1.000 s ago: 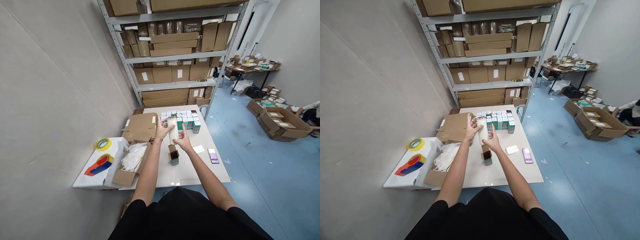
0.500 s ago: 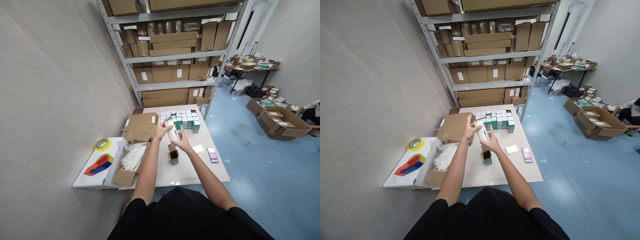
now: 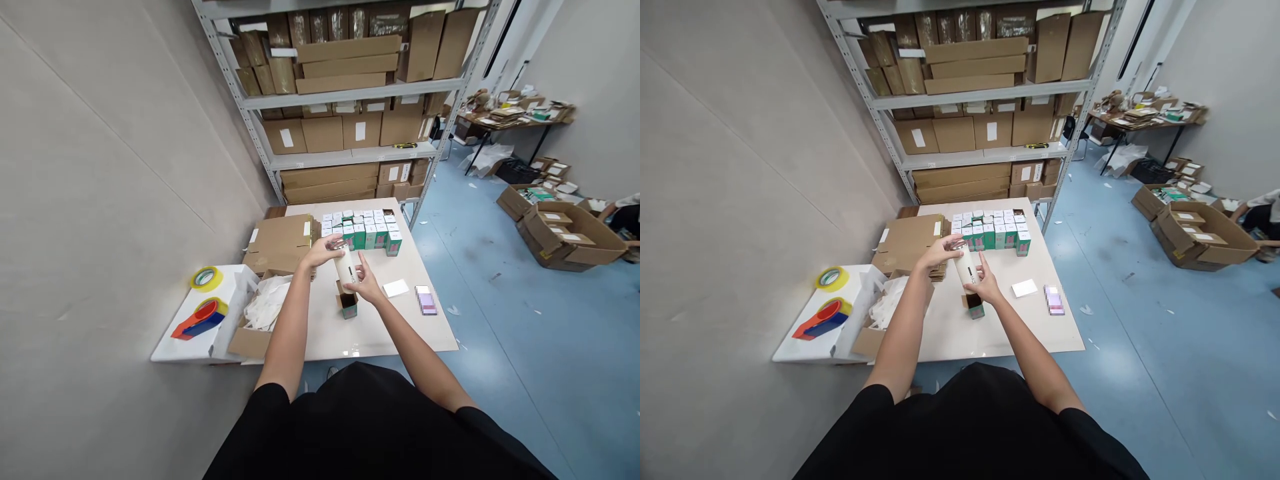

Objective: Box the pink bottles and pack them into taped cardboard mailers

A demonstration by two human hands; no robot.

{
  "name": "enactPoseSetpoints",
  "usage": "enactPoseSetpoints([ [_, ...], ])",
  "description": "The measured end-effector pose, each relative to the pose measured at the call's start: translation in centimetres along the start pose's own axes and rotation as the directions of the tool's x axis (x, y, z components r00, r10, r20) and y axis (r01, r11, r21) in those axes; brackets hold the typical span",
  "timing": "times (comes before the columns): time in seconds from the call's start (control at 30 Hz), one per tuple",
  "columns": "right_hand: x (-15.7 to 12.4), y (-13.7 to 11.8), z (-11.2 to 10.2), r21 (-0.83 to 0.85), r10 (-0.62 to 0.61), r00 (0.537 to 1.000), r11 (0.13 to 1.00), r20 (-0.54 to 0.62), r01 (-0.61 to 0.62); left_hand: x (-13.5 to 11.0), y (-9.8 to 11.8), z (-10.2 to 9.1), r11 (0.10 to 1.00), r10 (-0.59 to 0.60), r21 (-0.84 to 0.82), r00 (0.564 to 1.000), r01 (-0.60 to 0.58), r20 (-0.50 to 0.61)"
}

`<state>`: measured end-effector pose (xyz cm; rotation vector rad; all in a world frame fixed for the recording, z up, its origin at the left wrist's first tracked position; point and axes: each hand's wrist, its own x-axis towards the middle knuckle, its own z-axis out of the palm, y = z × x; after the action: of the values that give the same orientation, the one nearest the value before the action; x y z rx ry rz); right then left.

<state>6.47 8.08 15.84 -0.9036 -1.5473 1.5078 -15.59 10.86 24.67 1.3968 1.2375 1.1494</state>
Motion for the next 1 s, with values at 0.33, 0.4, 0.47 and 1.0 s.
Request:
enactPoseSetpoints([
  [0.33, -1.3, 9.8, -2.4, -0.107, 0.273, 0.953, 0.952, -0.131, -0.287, -1.6, -4.9, 1.8, 0.995, -0.069, 0.075, 0.997, 0.065, 0.039],
  [0.4, -1.8, 12.0, -2.5, -0.099, 0.363, 0.903, 0.914, -0.228, -0.393, -2.1, -6.4, 2.2, 0.992, -0.075, 0.101, 0.997, 0.072, 0.023],
  [0.47, -2.1, 13.9, -2.2, -0.099, 0.423, 0.864, 0.881, -0.273, -0.462, -2.6, -8.0, 2.6, 0.99, -0.089, 0.113, 0.996, 0.087, 0.017],
  [1.0, 0.5, 21.2, 1.0, -0.432, 0.395, 0.861, 0.748, -0.321, -0.505, -6.0, -18.2, 5.0, 0.807, -0.074, 0.588, 0.977, -0.058, 0.199],
])
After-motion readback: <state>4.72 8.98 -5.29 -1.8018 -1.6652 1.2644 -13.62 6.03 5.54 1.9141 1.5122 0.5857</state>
